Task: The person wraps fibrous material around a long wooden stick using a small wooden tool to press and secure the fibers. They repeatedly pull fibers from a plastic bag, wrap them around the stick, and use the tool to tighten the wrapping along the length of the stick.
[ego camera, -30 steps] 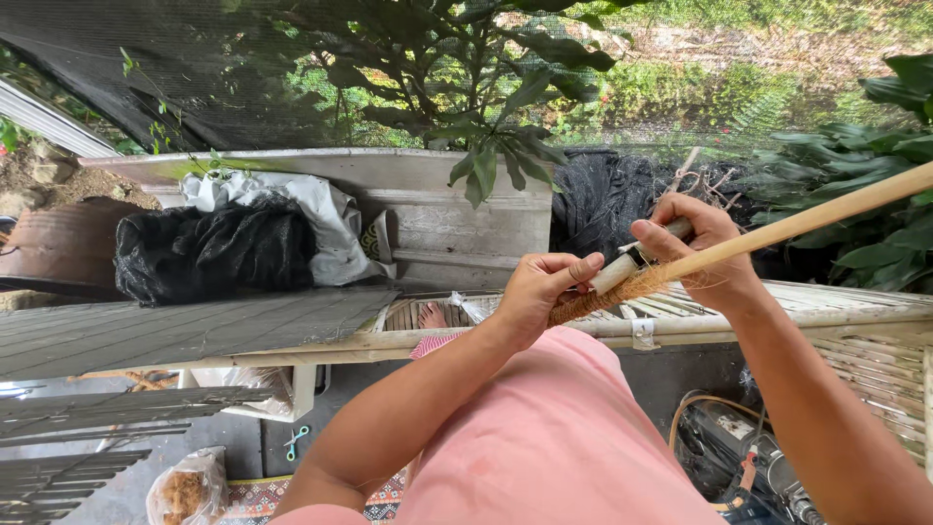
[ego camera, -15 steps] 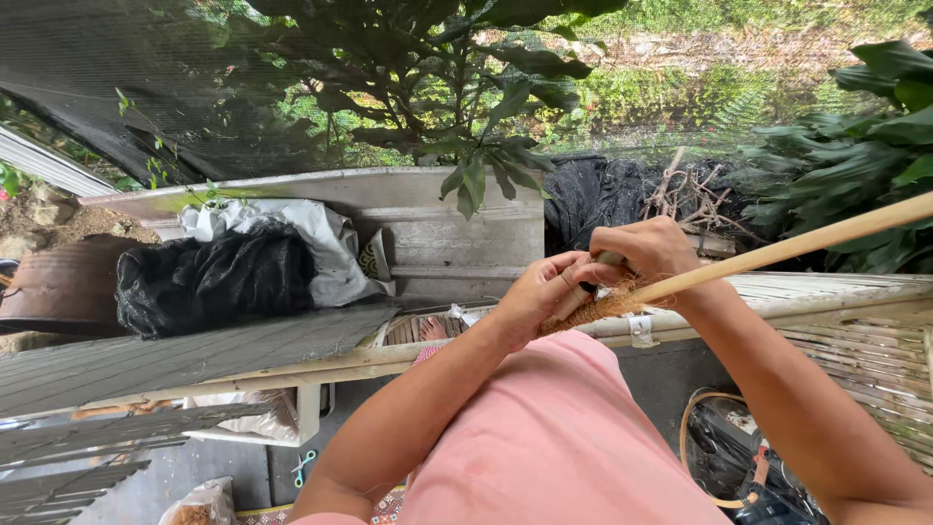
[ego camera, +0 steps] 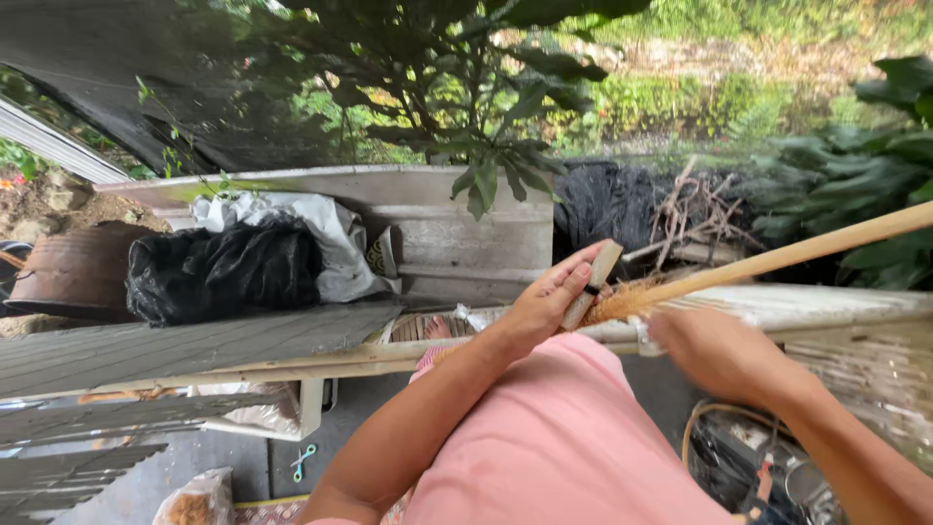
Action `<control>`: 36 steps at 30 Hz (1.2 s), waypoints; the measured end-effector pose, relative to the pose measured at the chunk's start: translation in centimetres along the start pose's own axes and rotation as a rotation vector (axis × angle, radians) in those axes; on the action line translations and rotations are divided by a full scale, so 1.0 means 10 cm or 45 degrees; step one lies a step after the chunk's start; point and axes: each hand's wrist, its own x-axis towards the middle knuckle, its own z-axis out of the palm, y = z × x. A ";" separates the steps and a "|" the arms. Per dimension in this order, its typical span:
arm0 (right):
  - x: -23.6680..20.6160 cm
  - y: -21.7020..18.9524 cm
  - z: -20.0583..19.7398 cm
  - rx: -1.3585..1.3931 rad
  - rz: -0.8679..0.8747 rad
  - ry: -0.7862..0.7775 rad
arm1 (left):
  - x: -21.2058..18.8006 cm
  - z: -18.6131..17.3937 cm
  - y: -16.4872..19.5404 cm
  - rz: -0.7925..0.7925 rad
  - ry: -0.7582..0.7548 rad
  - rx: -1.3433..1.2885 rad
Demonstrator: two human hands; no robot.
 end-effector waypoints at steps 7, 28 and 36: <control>-0.33 -0.39 -0.52 -0.742 -0.810 0.946 | 0.09 -0.10 -0.15 0.098 -0.024 0.359; 1.06 -0.59 -0.20 -0.008 0.111 0.485 | 0.41 -0.17 1.02 0.050 0.767 2.645; 1.48 -0.56 -0.15 0.237 0.160 0.733 | 0.73 -0.25 1.41 -0.175 0.827 2.733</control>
